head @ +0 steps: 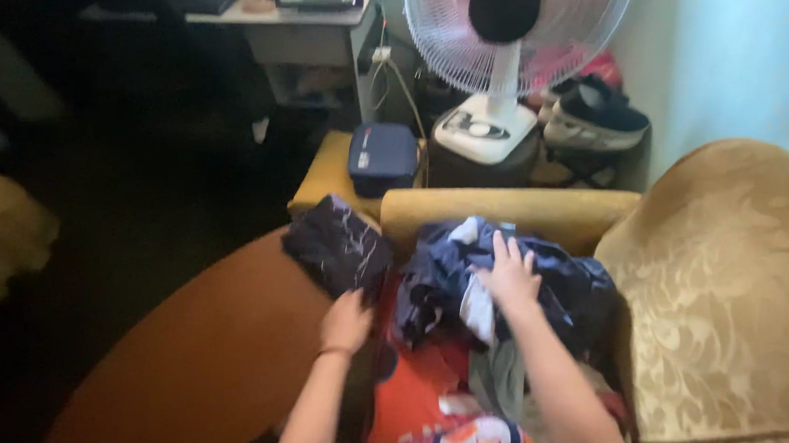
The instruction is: Folding a pair of shorts on an oval table.
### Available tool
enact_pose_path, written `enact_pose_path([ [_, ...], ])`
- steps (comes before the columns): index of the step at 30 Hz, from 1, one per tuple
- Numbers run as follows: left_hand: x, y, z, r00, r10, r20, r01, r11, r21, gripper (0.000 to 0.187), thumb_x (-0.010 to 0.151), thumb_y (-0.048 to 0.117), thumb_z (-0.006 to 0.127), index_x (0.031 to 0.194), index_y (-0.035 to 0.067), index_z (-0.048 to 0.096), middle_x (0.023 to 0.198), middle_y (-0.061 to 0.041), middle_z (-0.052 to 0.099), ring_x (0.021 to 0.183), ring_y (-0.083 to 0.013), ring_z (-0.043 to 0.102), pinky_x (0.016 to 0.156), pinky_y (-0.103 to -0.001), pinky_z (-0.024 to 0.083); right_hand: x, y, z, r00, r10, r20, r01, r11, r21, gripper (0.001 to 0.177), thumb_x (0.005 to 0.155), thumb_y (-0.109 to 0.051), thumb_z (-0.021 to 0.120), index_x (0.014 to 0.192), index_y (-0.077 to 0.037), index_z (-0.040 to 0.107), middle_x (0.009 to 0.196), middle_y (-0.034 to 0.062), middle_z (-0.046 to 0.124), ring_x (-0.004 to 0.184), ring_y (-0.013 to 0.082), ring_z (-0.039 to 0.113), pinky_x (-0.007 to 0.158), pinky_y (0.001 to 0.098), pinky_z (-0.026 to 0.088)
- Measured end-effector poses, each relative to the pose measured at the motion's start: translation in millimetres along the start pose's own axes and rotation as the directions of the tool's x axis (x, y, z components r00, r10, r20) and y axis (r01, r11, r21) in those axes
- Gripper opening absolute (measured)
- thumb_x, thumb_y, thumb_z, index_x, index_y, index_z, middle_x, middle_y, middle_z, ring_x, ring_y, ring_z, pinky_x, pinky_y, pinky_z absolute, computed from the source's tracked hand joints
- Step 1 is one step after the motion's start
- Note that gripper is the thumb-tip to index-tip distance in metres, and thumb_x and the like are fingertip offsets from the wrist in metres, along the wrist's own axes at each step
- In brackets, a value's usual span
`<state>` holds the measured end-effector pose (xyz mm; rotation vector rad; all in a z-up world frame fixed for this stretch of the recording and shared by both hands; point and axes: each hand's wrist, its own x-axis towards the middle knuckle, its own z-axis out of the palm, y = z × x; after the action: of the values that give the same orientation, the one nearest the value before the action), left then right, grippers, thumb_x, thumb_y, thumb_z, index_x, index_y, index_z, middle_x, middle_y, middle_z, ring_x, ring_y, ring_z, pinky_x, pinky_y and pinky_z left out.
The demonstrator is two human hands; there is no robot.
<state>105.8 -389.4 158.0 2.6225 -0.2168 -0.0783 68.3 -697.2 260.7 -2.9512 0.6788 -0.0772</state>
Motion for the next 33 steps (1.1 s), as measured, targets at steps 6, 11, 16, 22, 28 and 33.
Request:
enact_pose_path([
  [6, -14, 83, 43, 0.973, 0.204, -0.109, -0.216, 0.969, -0.119, 0.073, 0.084, 0.023, 0.075, 0.148, 0.006, 0.042, 0.145, -0.024, 0.052, 0.132, -0.0405, 0.052, 0.109, -0.045, 0.044, 19, 35, -1, 0.922, -0.087, -0.378, 0.27, 0.844, 0.463, 0.051, 0.088, -0.015, 0.062, 0.139, -0.023, 0.06, 0.139, 0.0111, 0.064, 0.119, 0.0407, 0.065, 0.097, 0.051, 0.054],
  [11, 5, 106, 35, 0.973, 0.124, -0.194, -0.211, 0.818, -0.536, 0.106, 0.077, 0.027, 0.085, 0.157, 0.002, 0.019, 0.152, -0.029, 0.041, 0.141, -0.0393, 0.043, 0.114, -0.041, 0.038, -3, 14, -109, 0.707, -0.145, -0.692, 0.462, 0.836, 0.297, 0.042, 0.093, -0.008, 0.063, 0.134, -0.015, 0.062, 0.124, 0.0171, 0.065, 0.104, 0.0446, 0.064, 0.083, 0.055, 0.052],
  [16, 34, 107, -2, 0.981, 0.144, -0.127, -0.173, 0.386, -0.906, 0.101, 0.081, 0.037, 0.076, 0.159, 0.0, 0.023, 0.152, -0.027, 0.04, 0.137, -0.0337, 0.044, 0.108, -0.04, 0.04, -61, -51, -213, 0.594, -0.197, -0.78, 0.621, 0.729, 0.288, 0.041, 0.094, -0.006, 0.065, 0.133, -0.016, 0.062, 0.122, 0.015, 0.065, 0.113, 0.0422, 0.064, 0.089, 0.0519, 0.053],
  [22, -33, 52, -132, 0.988, 0.061, -0.14, -0.151, 0.292, -0.944, 0.076, 0.089, 0.036, 0.068, 0.149, -0.001, 0.042, 0.141, -0.023, 0.053, 0.123, -0.0298, 0.053, 0.099, -0.039, 0.046, -113, -146, -245, 0.552, -0.481, -0.681, 0.813, 0.493, 0.31, 0.051, 0.082, -0.007, 0.07, 0.132, -0.015, 0.062, 0.121, 0.0135, 0.065, 0.111, 0.0399, 0.065, 0.087, 0.049, 0.054],
  [28, -102, -86, -252, 0.939, -0.113, -0.326, -0.212, 0.557, -0.803, 0.05, 0.091, 0.022, 0.067, 0.136, 0.001, 0.059, 0.128, -0.019, 0.066, 0.11, -0.024, 0.062, 0.093, -0.036, 0.051, -127, -228, -216, 0.559, -0.691, -0.458, 0.829, 0.457, 0.322, 0.043, 0.084, -0.037, 0.076, 0.12, -0.016, 0.069, 0.115, 0.0122, 0.068, 0.107, 0.0375, 0.066, 0.085, 0.0488, 0.054],
  [33, -121, -219, -291, 0.869, -0.219, -0.444, -0.18, 0.697, -0.695, 0.035, 0.093, 0.012, 0.067, 0.126, 0.002, 0.07, 0.119, -0.016, 0.075, 0.102, -0.0201, 0.068, 0.089, -0.035, 0.055, -131, -274, -181, 0.596, -0.784, -0.173, 0.789, 0.531, 0.31, 0.048, 0.087, -0.058, 0.068, 0.113, -0.019, 0.076, 0.111, 0.011, 0.073, 0.108, 0.0337, 0.068, 0.089, 0.0456, 0.054],
])
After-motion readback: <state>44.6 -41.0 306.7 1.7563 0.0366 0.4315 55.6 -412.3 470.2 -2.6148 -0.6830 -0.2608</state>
